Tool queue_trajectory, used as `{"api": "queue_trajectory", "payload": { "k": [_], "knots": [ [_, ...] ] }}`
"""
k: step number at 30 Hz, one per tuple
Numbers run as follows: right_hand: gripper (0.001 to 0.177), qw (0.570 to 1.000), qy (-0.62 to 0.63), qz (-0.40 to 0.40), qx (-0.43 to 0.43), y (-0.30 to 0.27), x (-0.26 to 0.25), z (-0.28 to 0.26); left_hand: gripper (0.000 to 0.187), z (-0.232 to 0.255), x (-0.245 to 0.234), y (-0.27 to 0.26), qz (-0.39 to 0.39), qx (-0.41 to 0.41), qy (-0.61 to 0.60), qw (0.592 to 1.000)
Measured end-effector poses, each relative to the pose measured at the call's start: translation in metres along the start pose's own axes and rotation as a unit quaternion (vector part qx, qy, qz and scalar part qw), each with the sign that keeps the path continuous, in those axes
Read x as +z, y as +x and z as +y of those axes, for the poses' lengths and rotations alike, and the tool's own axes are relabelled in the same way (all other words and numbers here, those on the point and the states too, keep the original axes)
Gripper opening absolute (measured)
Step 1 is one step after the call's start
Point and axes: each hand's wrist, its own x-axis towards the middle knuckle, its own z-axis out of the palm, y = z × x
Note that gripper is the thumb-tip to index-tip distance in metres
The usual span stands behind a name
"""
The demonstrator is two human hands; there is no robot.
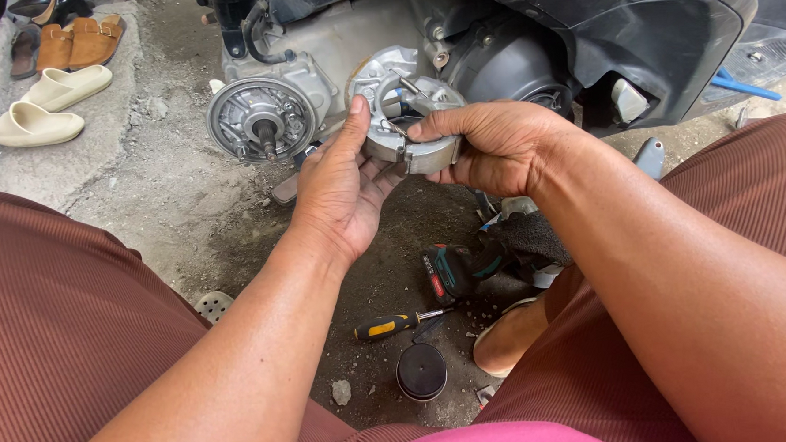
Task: The person removes a motorcycle wheel, then disassembles the drum brake assembly by hand, inspecting the brake shoes and springs. They reassemble the brake components and place the assembly back onto the motorcycle hub.
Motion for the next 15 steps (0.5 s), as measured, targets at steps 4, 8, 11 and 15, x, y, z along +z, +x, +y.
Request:
{"api": "queue_trajectory", "payload": {
  "k": [4,8,11,15],
  "knots": [
    [0.057,0.999,-0.018,-0.02,-0.043,0.0,-0.002,0.002,0.045,0.009,-0.002,-0.001,0.014,-0.019,0.019,1.0],
    [0.067,0.993,0.001,-0.069,-0.092,0.0,-0.002,0.007,0.036,0.02,-0.002,-0.001,0.026,-0.035,0.033,0.998],
    [0.07,0.992,0.008,-0.079,-0.095,0.001,0.001,0.009,0.034,0.029,-0.005,-0.004,0.02,-0.058,0.043,0.997],
    [0.073,0.993,0.026,-0.073,-0.091,0.003,0.004,0.012,0.031,0.033,-0.005,-0.005,0.039,-0.073,0.041,0.996]
  ]
}}
